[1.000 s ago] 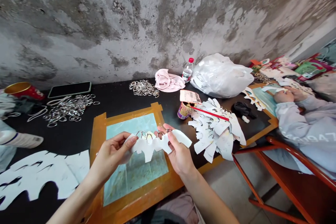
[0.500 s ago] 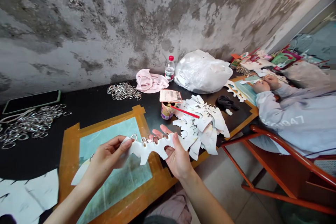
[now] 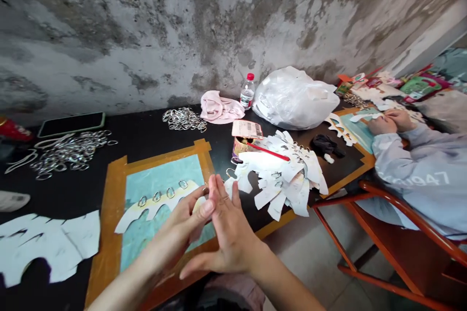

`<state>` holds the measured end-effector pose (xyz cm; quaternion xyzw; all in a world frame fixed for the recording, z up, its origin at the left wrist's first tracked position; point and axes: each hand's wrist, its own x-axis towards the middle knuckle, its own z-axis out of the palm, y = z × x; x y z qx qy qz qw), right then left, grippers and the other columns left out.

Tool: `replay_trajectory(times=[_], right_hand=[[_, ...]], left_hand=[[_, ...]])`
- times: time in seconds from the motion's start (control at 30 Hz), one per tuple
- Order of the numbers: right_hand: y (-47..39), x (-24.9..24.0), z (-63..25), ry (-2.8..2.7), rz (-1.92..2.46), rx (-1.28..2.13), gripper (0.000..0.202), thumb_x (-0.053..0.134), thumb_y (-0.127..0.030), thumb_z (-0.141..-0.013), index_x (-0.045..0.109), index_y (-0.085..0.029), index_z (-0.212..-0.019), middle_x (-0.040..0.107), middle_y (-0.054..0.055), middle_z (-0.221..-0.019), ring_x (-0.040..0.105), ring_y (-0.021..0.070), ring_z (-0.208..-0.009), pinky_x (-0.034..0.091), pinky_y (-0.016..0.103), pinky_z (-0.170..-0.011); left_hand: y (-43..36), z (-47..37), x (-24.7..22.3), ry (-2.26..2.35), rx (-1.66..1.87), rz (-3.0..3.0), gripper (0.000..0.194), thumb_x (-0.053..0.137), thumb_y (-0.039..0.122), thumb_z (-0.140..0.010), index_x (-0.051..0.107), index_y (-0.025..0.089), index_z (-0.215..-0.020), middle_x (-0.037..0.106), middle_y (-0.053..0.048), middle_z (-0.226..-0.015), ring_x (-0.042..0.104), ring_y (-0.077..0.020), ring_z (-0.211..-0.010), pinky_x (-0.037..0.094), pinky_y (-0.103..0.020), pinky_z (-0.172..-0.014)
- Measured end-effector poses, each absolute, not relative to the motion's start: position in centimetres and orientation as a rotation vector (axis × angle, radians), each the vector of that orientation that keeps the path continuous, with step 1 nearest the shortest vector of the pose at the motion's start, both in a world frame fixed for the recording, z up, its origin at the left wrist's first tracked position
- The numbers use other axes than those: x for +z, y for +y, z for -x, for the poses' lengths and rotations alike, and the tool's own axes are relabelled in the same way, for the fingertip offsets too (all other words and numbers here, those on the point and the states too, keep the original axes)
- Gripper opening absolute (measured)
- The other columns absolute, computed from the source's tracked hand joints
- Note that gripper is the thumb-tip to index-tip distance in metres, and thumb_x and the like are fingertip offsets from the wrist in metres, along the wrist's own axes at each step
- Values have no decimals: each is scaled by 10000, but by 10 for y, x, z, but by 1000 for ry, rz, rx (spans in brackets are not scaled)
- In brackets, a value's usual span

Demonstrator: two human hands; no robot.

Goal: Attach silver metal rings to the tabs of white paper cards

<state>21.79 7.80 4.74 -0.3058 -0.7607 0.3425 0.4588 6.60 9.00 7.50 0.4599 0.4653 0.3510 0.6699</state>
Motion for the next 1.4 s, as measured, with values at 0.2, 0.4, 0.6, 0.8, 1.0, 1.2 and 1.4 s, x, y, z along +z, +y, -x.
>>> replay_trajectory(times=[0.2,0.4,0.6,0.8,1.0,1.2,1.4], right_hand=[[77,63,-215,-1368,859,985,476,548,-230,-937,455,-347,-1389,537,69,-1379,528,225,-1262,441,438,-1043],[87,77,-191,-1729,961,495,277,610,-67,-859,684,-223,-1075,625,59,-927,614,160,-877,536,299,-767],[94,75,-179,-1886,892,367,206,612,-52,-859,639,-172,-1023,614,70,-929,593,159,-874,532,305,-776],[106,67,-175,-1974,898,338,153,510,-73,-921,576,-160,-1029,595,88,-965,573,169,-910,525,319,-802],[112,70,-183,-2007,848,431,214,523,-96,-924,605,-190,-1098,620,77,-989,598,165,-946,533,317,-821],[116,68,-182,-2101,766,102,156,582,-77,-859,611,-153,-992,656,87,-878,595,177,-803,527,306,-700],[114,57,-178,-1969,745,3,269,644,-51,-802,600,-148,-1050,654,106,-862,612,192,-805,542,319,-708]], left_hand=[[90,-42,80,1135,772,-1007,251,696,417,-802,659,238,-974,696,-1,-825,644,-154,-756,514,-233,-713],[79,-29,80,1293,889,-1355,171,616,346,-853,712,227,-930,710,-12,-861,652,-193,-798,502,-275,-748],[70,-15,80,1294,869,-1445,283,562,317,-897,680,266,-1148,715,-6,-913,645,-195,-799,511,-274,-719],[70,-17,75,1258,921,-1274,344,477,415,-946,660,218,-1161,706,-50,-1043,673,-212,-902,545,-312,-809],[69,-15,66,1405,905,-1461,328,495,395,-943,653,219,-1170,732,-45,-962,693,-216,-879,531,-282,-754],[67,-22,64,1508,934,-1556,325,492,374,-948,645,218,-1189,737,-41,-1005,697,-195,-844,504,-250,-733],[70,-33,67,1503,1018,-1499,318,476,379,-960,645,205,-1165,720,-36,-1060,672,-171,-892,488,-232,-770]])
